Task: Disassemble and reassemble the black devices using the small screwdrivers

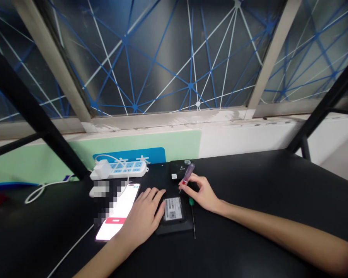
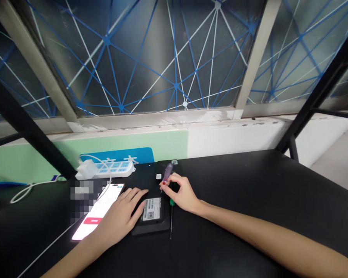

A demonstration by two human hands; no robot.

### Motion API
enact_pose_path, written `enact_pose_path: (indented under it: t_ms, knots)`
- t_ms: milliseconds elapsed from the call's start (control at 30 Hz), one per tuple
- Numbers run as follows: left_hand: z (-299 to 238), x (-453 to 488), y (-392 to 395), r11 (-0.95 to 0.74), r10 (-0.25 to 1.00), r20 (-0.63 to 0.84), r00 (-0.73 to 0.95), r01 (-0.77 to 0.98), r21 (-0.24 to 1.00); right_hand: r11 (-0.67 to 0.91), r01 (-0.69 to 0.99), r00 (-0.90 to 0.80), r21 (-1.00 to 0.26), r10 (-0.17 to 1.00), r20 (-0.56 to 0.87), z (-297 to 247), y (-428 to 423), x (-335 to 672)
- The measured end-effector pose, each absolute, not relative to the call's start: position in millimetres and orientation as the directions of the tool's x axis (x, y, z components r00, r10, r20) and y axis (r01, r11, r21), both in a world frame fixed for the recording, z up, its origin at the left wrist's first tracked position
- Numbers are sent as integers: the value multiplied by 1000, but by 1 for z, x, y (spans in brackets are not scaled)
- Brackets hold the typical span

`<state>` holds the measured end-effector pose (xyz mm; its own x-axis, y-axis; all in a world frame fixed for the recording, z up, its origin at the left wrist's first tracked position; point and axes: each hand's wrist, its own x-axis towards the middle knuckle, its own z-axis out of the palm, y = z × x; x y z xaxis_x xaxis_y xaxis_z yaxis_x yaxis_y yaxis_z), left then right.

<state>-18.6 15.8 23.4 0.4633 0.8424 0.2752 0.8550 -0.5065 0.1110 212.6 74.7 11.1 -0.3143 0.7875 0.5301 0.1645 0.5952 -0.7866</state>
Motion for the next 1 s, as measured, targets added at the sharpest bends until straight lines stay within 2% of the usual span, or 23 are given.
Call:
enact_pose_path:
  t_ms: [633, 867, 1000]
  knots:
    - [24, -19, 15, -520, 829, 314, 462, 844, 131, 572, 161, -287, -804, 807, 516, 11, 74, 213]
    - [28, -15, 12, -525, 819, 371, 438, 832, 177, 541, 59, -235, -839, 825, 515, 7, 76, 210]
    - [31, -12, 7, -577, 787, 379, 487, 798, 175, 531, 18, -245, -847, 824, 511, 6, 77, 209]
